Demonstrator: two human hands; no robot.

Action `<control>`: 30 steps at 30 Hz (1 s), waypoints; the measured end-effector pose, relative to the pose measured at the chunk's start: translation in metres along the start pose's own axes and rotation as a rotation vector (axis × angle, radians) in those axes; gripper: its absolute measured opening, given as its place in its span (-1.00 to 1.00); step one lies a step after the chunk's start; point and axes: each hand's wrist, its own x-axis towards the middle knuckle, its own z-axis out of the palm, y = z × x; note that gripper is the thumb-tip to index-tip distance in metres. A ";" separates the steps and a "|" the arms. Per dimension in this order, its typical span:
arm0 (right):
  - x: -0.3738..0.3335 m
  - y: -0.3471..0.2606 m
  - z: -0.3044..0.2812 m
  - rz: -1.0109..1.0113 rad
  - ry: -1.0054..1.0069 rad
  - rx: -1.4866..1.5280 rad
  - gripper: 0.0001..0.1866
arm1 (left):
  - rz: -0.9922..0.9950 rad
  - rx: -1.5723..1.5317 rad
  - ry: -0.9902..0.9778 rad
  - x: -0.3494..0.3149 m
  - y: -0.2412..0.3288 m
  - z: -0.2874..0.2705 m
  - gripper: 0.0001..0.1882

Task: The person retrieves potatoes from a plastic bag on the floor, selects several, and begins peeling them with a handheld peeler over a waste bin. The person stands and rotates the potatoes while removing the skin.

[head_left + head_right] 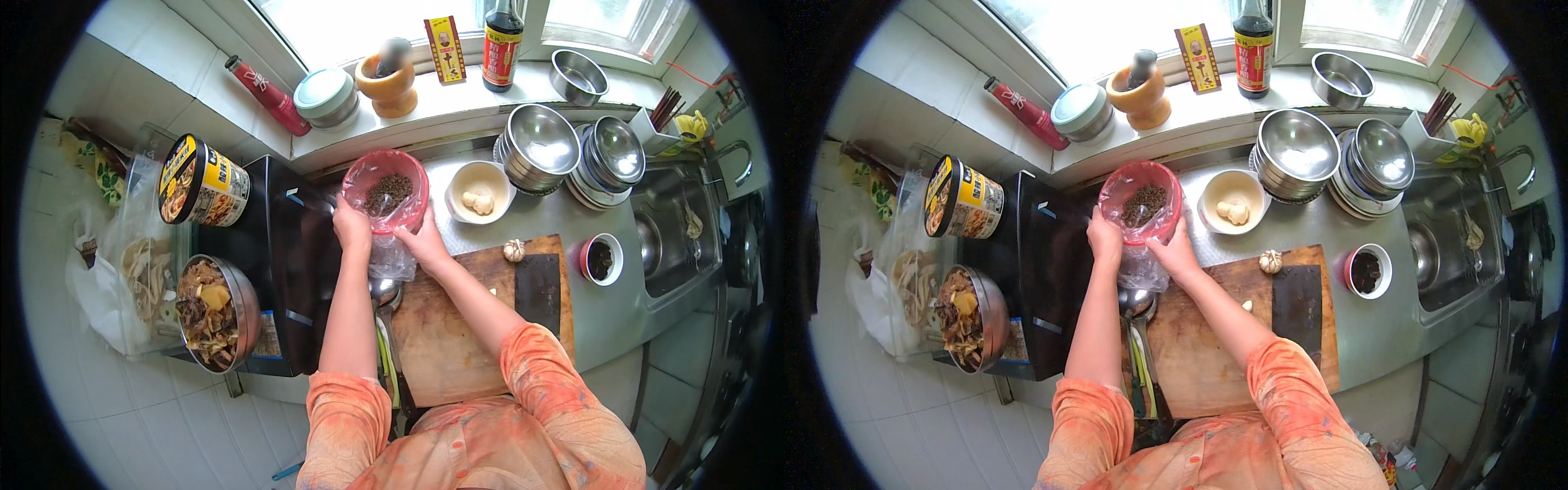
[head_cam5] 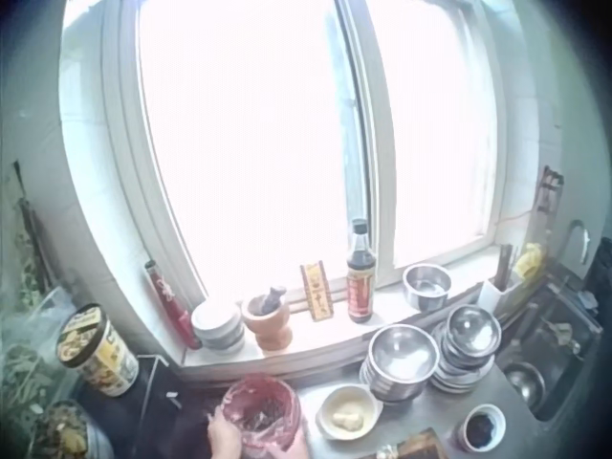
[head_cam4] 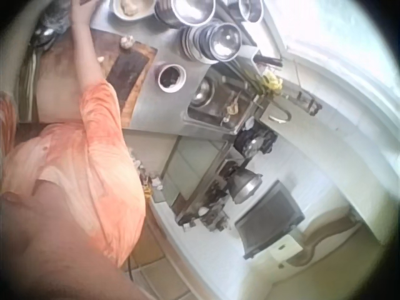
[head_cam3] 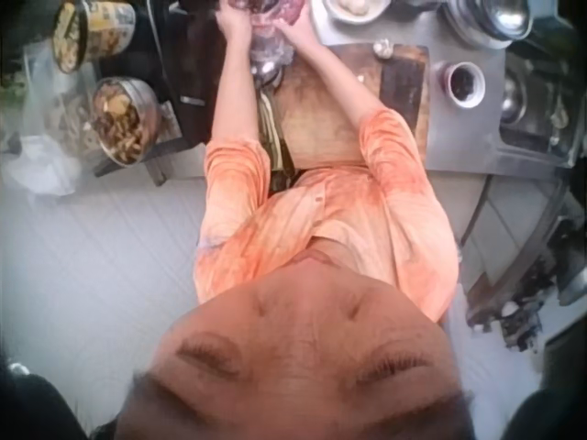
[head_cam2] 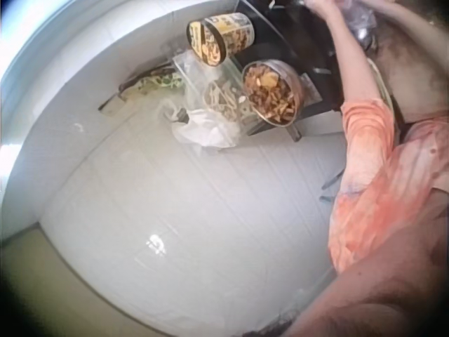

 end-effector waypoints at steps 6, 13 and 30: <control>0.024 -0.025 0.011 0.113 -0.095 0.652 -0.20 | 0.023 0.071 0.151 -0.008 -0.005 0.004 -0.53; 0.033 -0.005 0.018 -0.050 0.120 0.252 -0.23 | 0.036 0.129 0.015 -0.018 -0.009 -0.005 -0.49; 0.007 -0.016 0.025 -0.172 0.177 -0.482 -0.11 | 0.253 0.006 -0.079 -0.056 -0.006 -0.022 -0.52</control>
